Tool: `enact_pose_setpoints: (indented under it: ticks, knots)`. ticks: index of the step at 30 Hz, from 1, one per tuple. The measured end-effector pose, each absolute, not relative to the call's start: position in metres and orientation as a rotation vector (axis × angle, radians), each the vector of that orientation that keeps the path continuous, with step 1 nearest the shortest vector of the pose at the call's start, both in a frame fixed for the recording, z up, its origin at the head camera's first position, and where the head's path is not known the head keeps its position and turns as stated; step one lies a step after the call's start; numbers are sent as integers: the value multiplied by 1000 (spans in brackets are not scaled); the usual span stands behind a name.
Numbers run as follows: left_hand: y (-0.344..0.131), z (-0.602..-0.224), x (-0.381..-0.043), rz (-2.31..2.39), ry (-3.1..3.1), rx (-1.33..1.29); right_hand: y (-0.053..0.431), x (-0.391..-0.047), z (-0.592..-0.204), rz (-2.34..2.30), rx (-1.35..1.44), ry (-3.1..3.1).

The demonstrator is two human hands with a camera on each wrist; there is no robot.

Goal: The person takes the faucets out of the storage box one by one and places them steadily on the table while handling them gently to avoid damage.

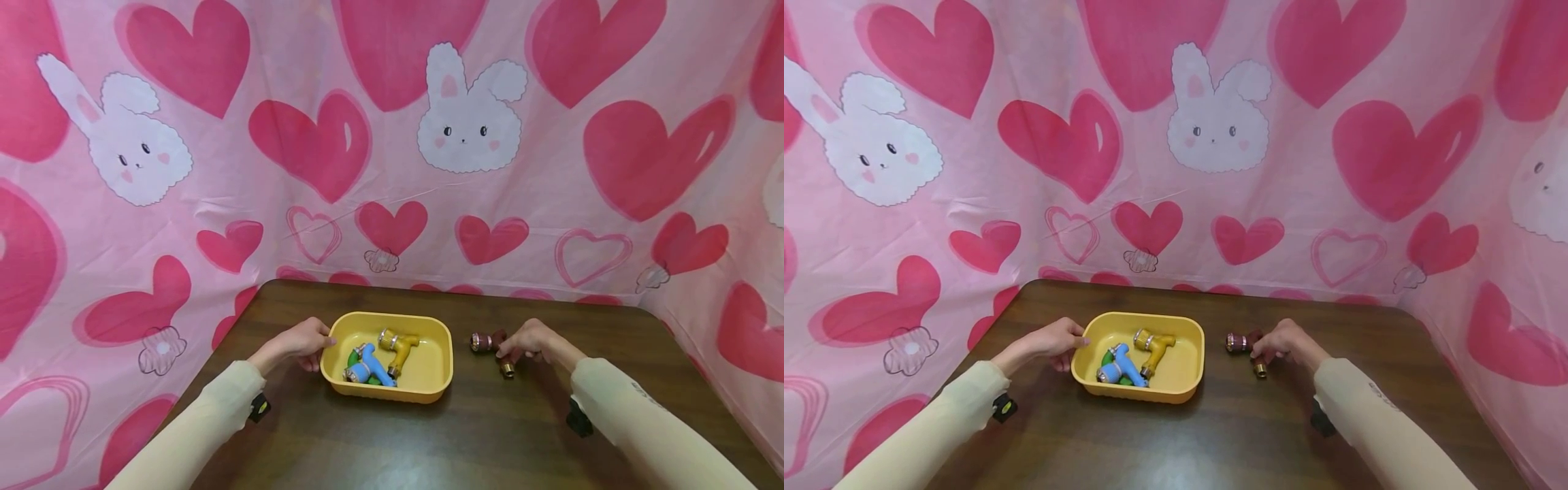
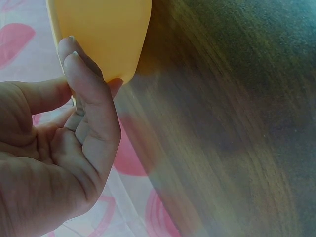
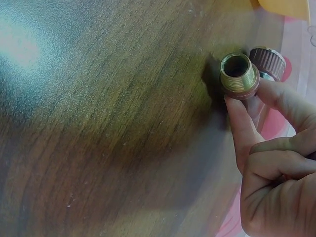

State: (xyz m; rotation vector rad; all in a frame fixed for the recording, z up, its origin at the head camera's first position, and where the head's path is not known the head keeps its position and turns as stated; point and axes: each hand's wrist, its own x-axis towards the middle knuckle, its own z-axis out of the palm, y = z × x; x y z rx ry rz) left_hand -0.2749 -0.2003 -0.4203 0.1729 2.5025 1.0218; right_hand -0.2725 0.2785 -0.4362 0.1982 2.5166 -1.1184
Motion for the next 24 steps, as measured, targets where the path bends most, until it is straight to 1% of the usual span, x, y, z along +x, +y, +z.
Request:
enact_pose_setpoints:
  ticks: [24]
  knots:
    - [-202,-423,-276,1020,2498,190,277,-274,-439,-1175,192,2493]
